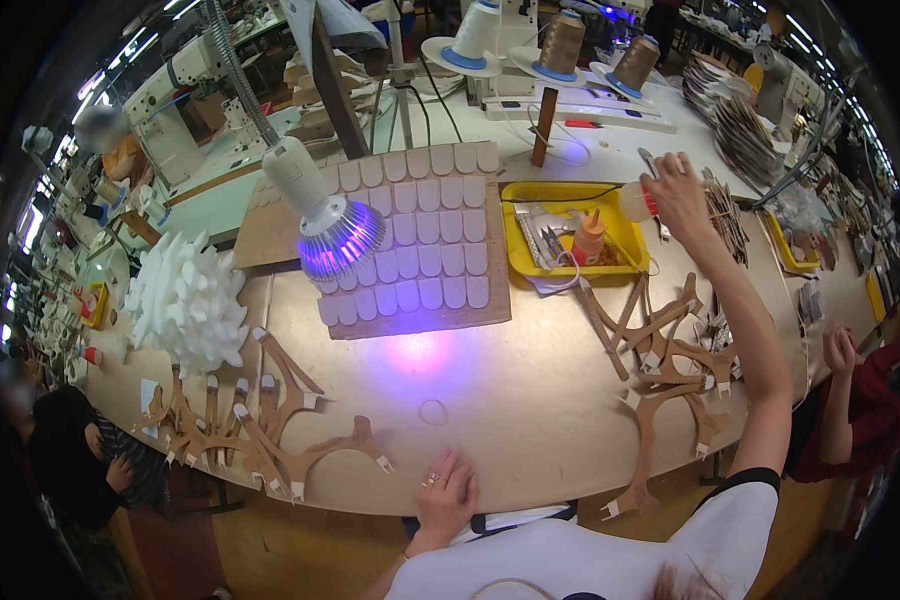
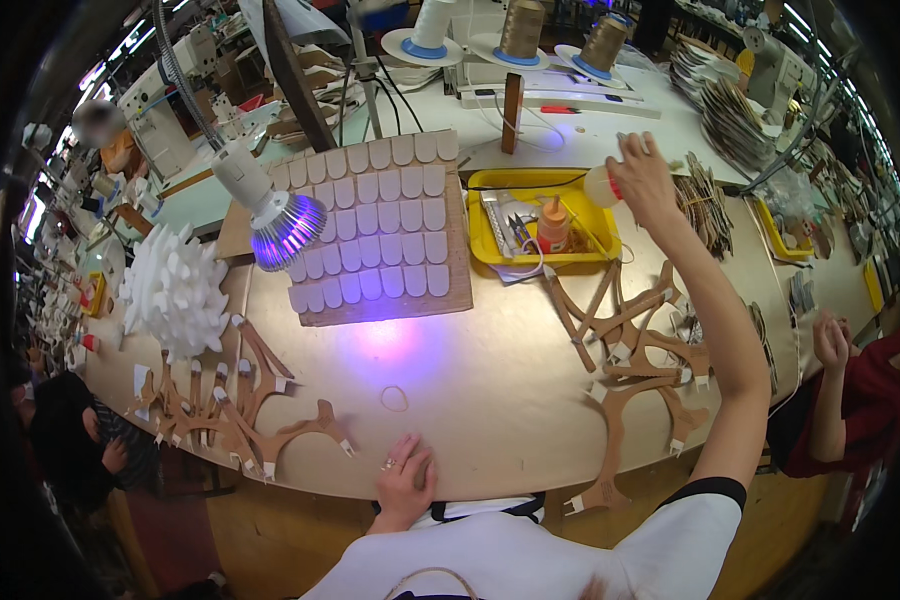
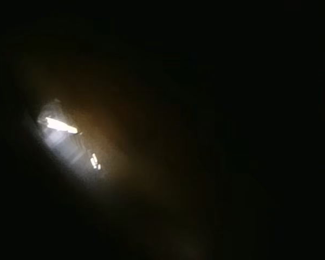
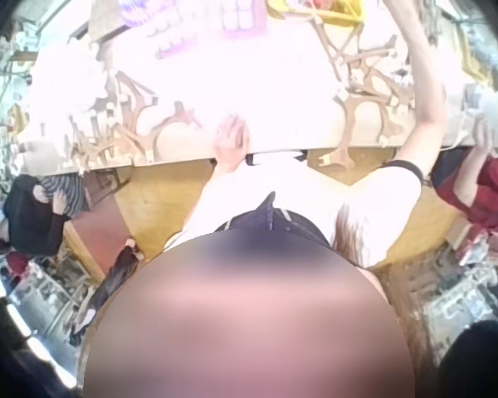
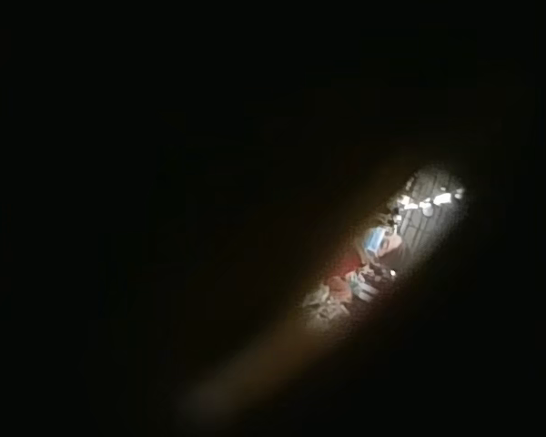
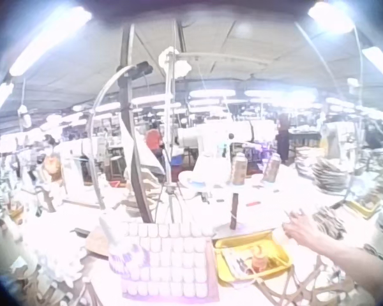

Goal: The person applies glue from a squeeze bottle to small white foam pieces and attaches them to wooden frames under a UV lamp. They repeatedly pick up frames, apply glue, and press the foam pieces into place, then set the frames aside.

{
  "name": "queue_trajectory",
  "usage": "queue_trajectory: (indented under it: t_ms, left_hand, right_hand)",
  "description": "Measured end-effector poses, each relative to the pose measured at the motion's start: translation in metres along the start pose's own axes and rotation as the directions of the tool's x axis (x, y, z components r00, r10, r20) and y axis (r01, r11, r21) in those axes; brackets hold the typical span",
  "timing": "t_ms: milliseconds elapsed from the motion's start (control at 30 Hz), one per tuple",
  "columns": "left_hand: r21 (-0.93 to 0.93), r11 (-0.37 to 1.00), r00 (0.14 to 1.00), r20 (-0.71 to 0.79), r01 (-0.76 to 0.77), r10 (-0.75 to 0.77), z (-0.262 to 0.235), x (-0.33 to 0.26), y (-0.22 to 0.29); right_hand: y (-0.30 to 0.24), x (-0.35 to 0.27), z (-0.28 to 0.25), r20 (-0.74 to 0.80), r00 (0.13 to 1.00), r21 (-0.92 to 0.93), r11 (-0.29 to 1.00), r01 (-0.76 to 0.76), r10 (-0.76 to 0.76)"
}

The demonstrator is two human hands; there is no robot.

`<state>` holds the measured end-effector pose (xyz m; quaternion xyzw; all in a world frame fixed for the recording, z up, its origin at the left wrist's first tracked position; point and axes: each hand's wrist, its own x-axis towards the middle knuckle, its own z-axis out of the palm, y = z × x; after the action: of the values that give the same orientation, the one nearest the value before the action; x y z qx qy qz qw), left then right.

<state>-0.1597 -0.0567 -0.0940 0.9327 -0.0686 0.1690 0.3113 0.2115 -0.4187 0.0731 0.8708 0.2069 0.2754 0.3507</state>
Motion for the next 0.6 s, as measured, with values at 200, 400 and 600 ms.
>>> queue_trajectory:
  t_ms: [200, 400, 600]
  left_hand:
    - [0.025, 1.0, 1.0, 0.022, -0.003, 0.003, -0.005, 0.001, 0.0]
    - [-0.004, 1.0, 0.998, -0.056, 0.019, -0.019, -0.008, 0.0, 0.003]
    - [0.018, 1.0, 0.998, -0.063, 0.011, -0.01, -0.009, -0.002, 0.003]
  right_hand:
    - [-0.058, 0.043, 0.097, 0.229, 0.907, -0.225, 0.887, 0.403, -0.354]
    - [-0.058, 0.032, 0.148, 0.307, 0.837, -0.142, 0.847, 0.512, -0.454]
    - [-0.02, 0.012, 0.16, 0.331, 0.857, -0.011, 0.907, 0.422, -0.395]
